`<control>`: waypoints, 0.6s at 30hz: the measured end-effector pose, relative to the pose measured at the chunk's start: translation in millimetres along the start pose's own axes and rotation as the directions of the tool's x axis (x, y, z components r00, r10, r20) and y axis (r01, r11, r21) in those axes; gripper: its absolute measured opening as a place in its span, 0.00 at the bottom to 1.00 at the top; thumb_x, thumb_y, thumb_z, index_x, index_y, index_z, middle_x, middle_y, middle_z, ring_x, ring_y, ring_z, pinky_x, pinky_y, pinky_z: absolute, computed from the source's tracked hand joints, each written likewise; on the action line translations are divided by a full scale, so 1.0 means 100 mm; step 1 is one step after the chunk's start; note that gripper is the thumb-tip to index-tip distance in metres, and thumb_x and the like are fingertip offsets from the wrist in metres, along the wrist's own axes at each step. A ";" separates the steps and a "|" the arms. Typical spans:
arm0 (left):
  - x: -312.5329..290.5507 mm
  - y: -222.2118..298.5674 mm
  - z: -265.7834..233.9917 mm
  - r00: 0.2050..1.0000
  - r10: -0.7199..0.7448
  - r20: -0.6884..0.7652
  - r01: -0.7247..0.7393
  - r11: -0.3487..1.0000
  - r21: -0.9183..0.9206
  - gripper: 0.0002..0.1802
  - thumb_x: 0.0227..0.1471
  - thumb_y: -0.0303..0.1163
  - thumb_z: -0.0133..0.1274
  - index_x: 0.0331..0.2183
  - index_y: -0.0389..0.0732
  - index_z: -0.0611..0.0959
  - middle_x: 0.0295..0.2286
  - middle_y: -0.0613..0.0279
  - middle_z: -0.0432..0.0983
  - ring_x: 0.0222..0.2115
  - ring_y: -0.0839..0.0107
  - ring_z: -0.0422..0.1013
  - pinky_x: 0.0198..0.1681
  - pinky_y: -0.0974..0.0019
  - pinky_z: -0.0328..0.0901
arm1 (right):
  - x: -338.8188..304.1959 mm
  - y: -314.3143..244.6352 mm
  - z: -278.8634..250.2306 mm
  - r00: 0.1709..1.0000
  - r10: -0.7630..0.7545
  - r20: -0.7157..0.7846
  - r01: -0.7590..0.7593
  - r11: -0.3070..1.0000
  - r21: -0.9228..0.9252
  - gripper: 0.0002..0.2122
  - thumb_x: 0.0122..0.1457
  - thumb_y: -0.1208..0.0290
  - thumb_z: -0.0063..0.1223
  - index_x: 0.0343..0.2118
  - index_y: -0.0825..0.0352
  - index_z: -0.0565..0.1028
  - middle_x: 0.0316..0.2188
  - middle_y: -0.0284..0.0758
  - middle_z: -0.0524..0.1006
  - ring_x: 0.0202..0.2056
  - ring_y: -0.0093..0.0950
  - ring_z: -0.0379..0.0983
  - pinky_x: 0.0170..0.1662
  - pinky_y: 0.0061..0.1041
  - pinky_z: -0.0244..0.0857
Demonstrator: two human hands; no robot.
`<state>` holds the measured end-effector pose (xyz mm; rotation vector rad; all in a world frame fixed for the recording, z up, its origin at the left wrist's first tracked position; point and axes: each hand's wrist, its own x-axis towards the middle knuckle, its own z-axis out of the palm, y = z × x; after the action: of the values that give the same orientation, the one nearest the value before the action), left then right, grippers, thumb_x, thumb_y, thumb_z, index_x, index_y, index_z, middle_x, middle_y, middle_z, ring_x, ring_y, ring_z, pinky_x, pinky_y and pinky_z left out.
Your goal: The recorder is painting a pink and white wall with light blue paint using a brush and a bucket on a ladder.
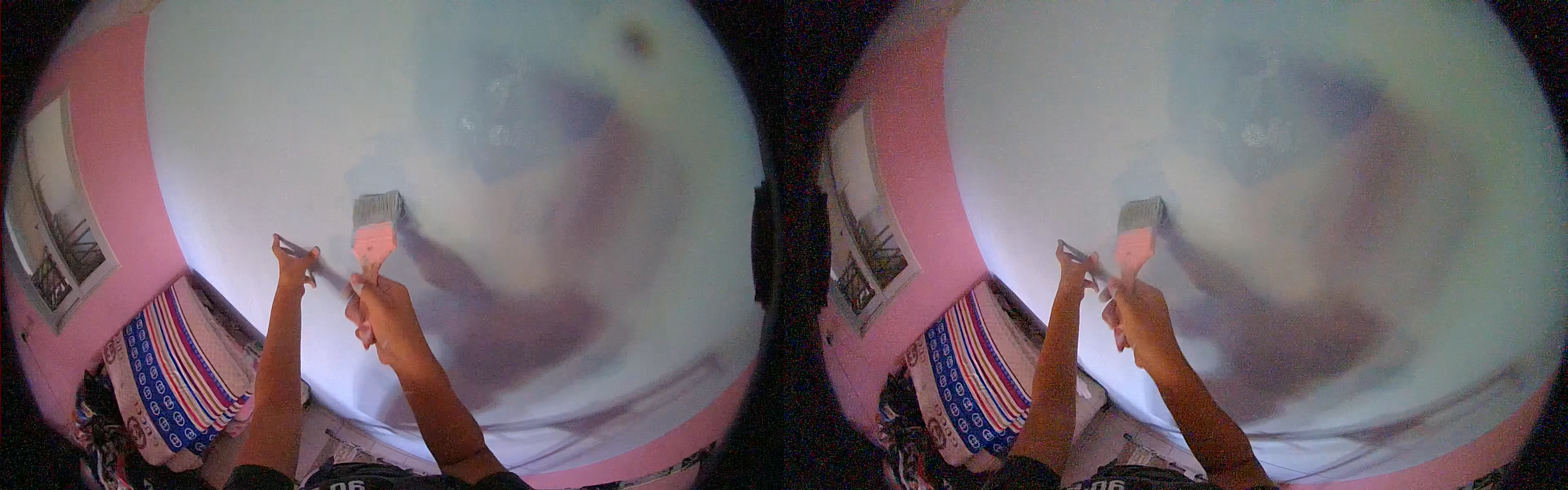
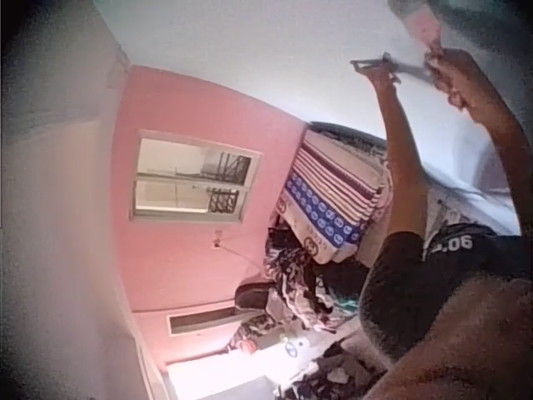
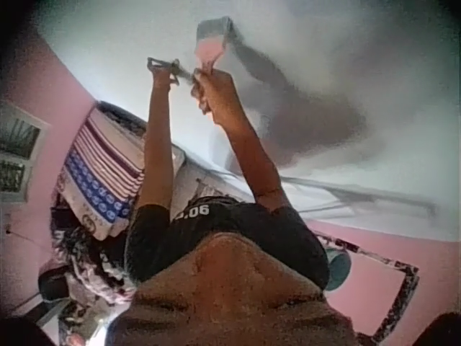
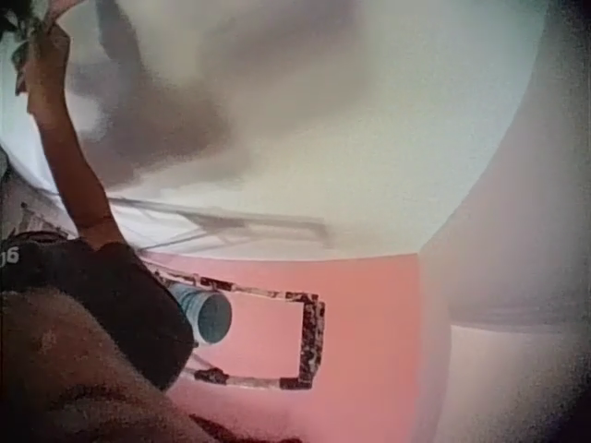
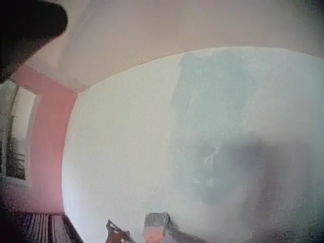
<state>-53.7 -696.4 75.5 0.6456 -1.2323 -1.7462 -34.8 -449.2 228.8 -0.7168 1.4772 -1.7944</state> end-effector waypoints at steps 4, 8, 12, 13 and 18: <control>0.03 -0.01 0.06 0.999 -0.035 0.037 0.035 0.999 -0.004 0.65 0.37 0.32 0.68 0.61 0.54 0.35 0.49 0.45 0.58 0.41 0.52 0.66 0.14 0.59 0.68 | 0.14 -0.05 -0.12 0.907 -0.420 -0.021 0.412 0.898 -0.154 0.15 0.62 0.58 0.45 0.29 0.67 0.70 0.11 0.27 0.62 0.08 0.14 0.52 0.12 0.15 0.48; 0.05 -0.07 0.07 0.999 -0.032 0.032 0.031 0.999 0.034 0.66 0.36 0.34 0.68 0.61 0.54 0.34 0.50 0.44 0.58 0.42 0.50 0.66 0.12 0.59 0.68 | 0.13 0.01 -0.42 0.985 -0.158 -0.067 0.157 0.987 -0.022 0.18 0.63 0.55 0.42 0.29 0.68 0.70 0.11 0.27 0.62 0.09 0.15 0.53 0.12 0.15 0.47; -0.05 0.02 0.00 1.000 -0.001 0.006 0.001 1.000 0.001 0.67 0.36 0.35 0.69 0.61 0.54 0.34 0.50 0.44 0.58 0.42 0.49 0.66 0.10 0.60 0.67 | -0.39 0.20 -0.38 0.995 0.090 -0.050 -0.090 0.996 0.001 0.17 0.62 0.55 0.44 0.29 0.67 0.69 0.10 0.28 0.62 0.08 0.15 0.53 0.12 0.16 0.48; -0.05 0.01 0.02 1.000 -0.003 0.010 0.003 1.000 0.001 0.67 0.36 0.35 0.69 0.61 0.54 0.34 0.50 0.44 0.58 0.42 0.49 0.66 0.10 0.60 0.67 | -0.42 0.22 -0.42 0.998 -0.034 -0.054 0.029 0.995 -0.092 0.17 0.61 0.54 0.44 0.28 0.66 0.70 0.11 0.29 0.64 0.08 0.17 0.55 0.11 0.17 0.50; 0.04 0.06 0.10 1.000 0.016 0.015 -0.017 0.999 0.033 0.66 0.38 0.34 0.68 0.61 0.56 0.34 0.48 0.45 0.60 0.40 0.52 0.66 0.11 0.59 0.67 | -0.34 0.11 -0.62 0.982 -0.051 -0.180 0.053 0.999 0.011 0.16 0.59 0.56 0.48 0.26 0.64 0.67 0.09 0.28 0.61 0.07 0.17 0.51 0.09 0.17 0.47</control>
<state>-61.3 -695.8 85.5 0.6416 -1.2756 -1.7225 -60.9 -386.2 206.1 -0.6039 1.5717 -1.9510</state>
